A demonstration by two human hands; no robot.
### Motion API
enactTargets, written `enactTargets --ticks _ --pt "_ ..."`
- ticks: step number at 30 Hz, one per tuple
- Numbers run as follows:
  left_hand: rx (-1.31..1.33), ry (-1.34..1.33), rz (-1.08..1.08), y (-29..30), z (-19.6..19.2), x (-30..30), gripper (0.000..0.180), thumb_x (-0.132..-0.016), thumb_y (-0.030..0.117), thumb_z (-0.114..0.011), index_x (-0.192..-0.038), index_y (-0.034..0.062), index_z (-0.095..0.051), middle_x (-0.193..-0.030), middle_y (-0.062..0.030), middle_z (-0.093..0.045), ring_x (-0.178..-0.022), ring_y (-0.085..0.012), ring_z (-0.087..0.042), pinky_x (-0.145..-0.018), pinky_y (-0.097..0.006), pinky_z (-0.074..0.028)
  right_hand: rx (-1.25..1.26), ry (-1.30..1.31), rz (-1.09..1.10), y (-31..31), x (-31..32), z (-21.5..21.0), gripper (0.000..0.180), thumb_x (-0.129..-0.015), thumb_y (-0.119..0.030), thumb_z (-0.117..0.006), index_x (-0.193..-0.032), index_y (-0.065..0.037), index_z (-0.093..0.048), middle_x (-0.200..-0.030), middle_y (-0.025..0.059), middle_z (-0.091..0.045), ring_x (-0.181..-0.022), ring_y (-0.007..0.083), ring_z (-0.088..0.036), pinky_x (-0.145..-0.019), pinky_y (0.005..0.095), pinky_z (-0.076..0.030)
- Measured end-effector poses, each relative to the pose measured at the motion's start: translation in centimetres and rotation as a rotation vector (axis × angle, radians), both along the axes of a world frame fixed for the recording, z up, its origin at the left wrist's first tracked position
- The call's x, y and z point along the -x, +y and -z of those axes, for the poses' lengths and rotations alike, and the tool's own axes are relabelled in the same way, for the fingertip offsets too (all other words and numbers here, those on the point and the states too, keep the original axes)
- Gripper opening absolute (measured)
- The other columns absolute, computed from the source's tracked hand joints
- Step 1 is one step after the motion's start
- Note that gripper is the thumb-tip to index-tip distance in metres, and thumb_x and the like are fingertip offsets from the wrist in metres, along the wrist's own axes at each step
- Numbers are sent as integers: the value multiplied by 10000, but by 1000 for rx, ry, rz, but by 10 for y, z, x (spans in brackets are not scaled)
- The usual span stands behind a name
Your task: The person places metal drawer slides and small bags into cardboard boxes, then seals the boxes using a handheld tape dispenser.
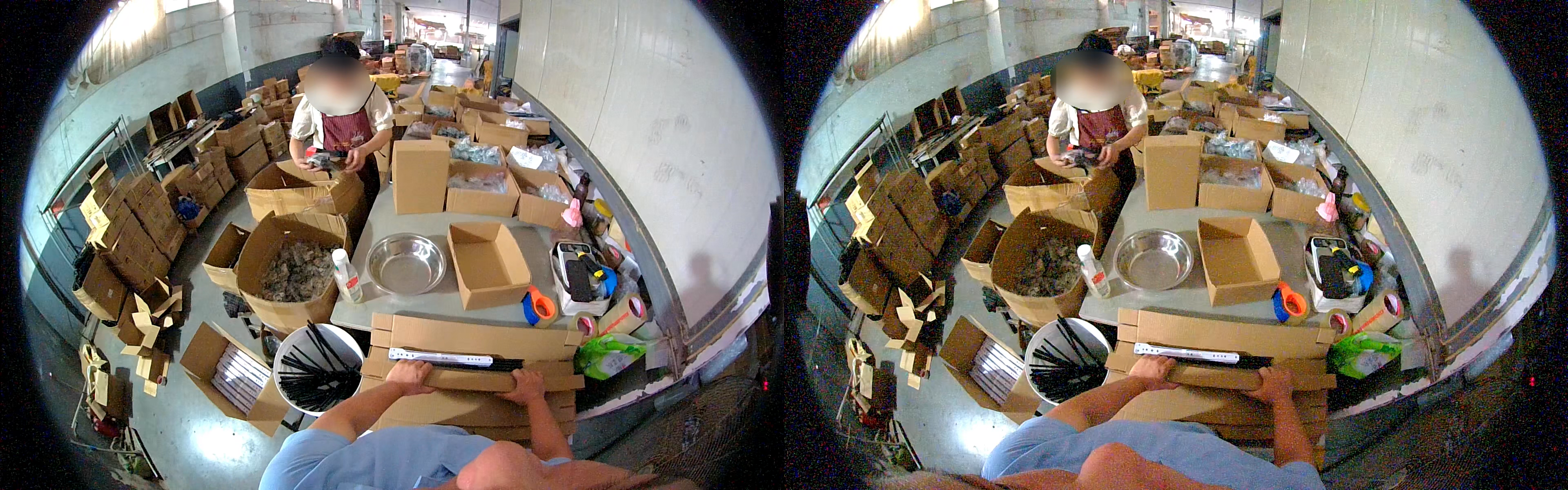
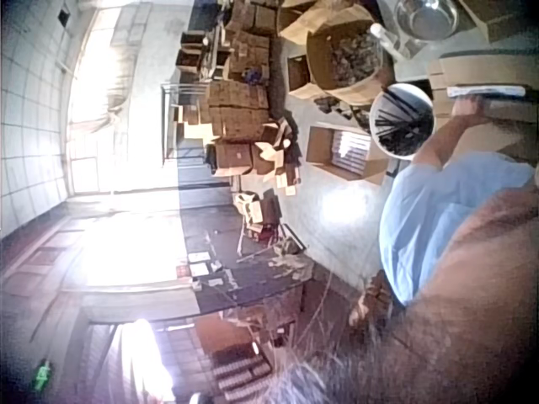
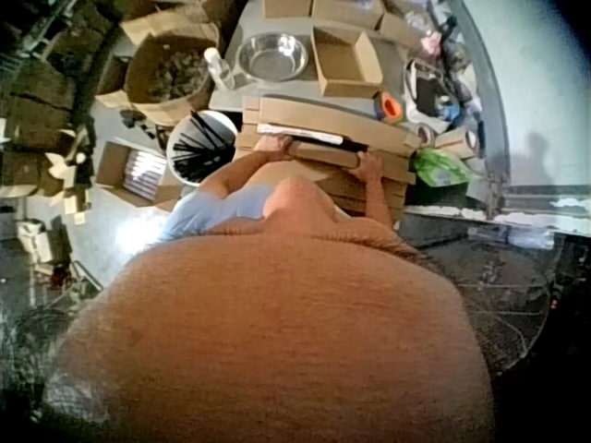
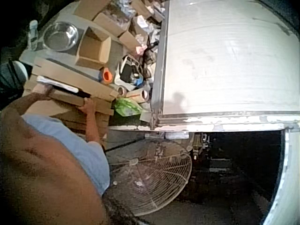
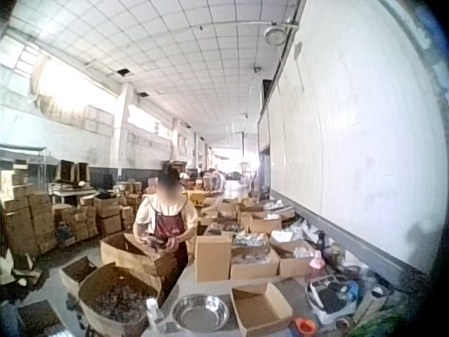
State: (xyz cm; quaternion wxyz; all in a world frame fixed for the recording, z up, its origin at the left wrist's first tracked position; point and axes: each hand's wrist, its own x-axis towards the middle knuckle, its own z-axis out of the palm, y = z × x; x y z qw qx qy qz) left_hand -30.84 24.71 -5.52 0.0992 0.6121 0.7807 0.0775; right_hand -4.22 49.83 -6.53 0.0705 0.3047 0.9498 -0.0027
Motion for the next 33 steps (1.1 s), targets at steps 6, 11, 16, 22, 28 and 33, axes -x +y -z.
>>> enactTargets --ticks 6,11,16,22,28,33 --pt "26 -20 -3 1 -6 -1 659 -713 599 -629 -1103 76 -533 -1057 -145 -610 -1011 -309 -584 -870 -431 -446 47 28 11 -3 1 -8 767 -551 -725 -656 -1025 -123 -601 -1109 105 -602 -1087 297 -534 -977 452 -341" --pt "26 -1 2 1 -6 0 647 -717 597 -629 -1083 72 -536 -1043 -143 -614 -1000 -308 -589 -860 -431 -451 73 0 18 -5 4 -15 761 -550 -734 -648 -1003 -124 -613 -1101 101 -605 -1073 290 -542 -974 442 -346" --pt "29 -11 4 2 -8 0 636 -716 596 -630 -1061 70 -537 -1035 -143 -615 -995 -304 -591 -852 -429 -453 43 26 2 -3 1 -9 764 -550 -739 -643 -1000 -122 -613 -1085 107 -607 -1065 297 -544 -973 435 -348" --pt "9 27 9 0 -8 -1 640 -712 600 -630 -1053 65 -540 -1032 -145 -616 -992 -303 -592 -845 -426 -452 50 27 2 -6 2 -15 777 -554 -748 -630 -1005 -116 -607 -1078 119 -602 -1062 304 -543 -973 441 -347" --pt "4 11 -1 0 -14 -3 636 -716 601 -624 -1042 61 -543 -1010 -149 -621 -975 -304 -598 -835 -426 -455 59 72 -5 -7 1 -17 776 -536 -724 -661 -1011 -112 -604 -1066 122 -600 -1049 306 -542 -962 443 -347" --pt "4 3 4 -1 -16 -3 630 -713 598 -628 -1031 61 -544 -982 -154 -626 -940 -313 -609 -820 -433 -461 60 110 -11 -9 -1 -16 770 -517 -700 -693 -1016 -119 -607 -1053 114 -601 -1025 305 -549 -948 438 -353"
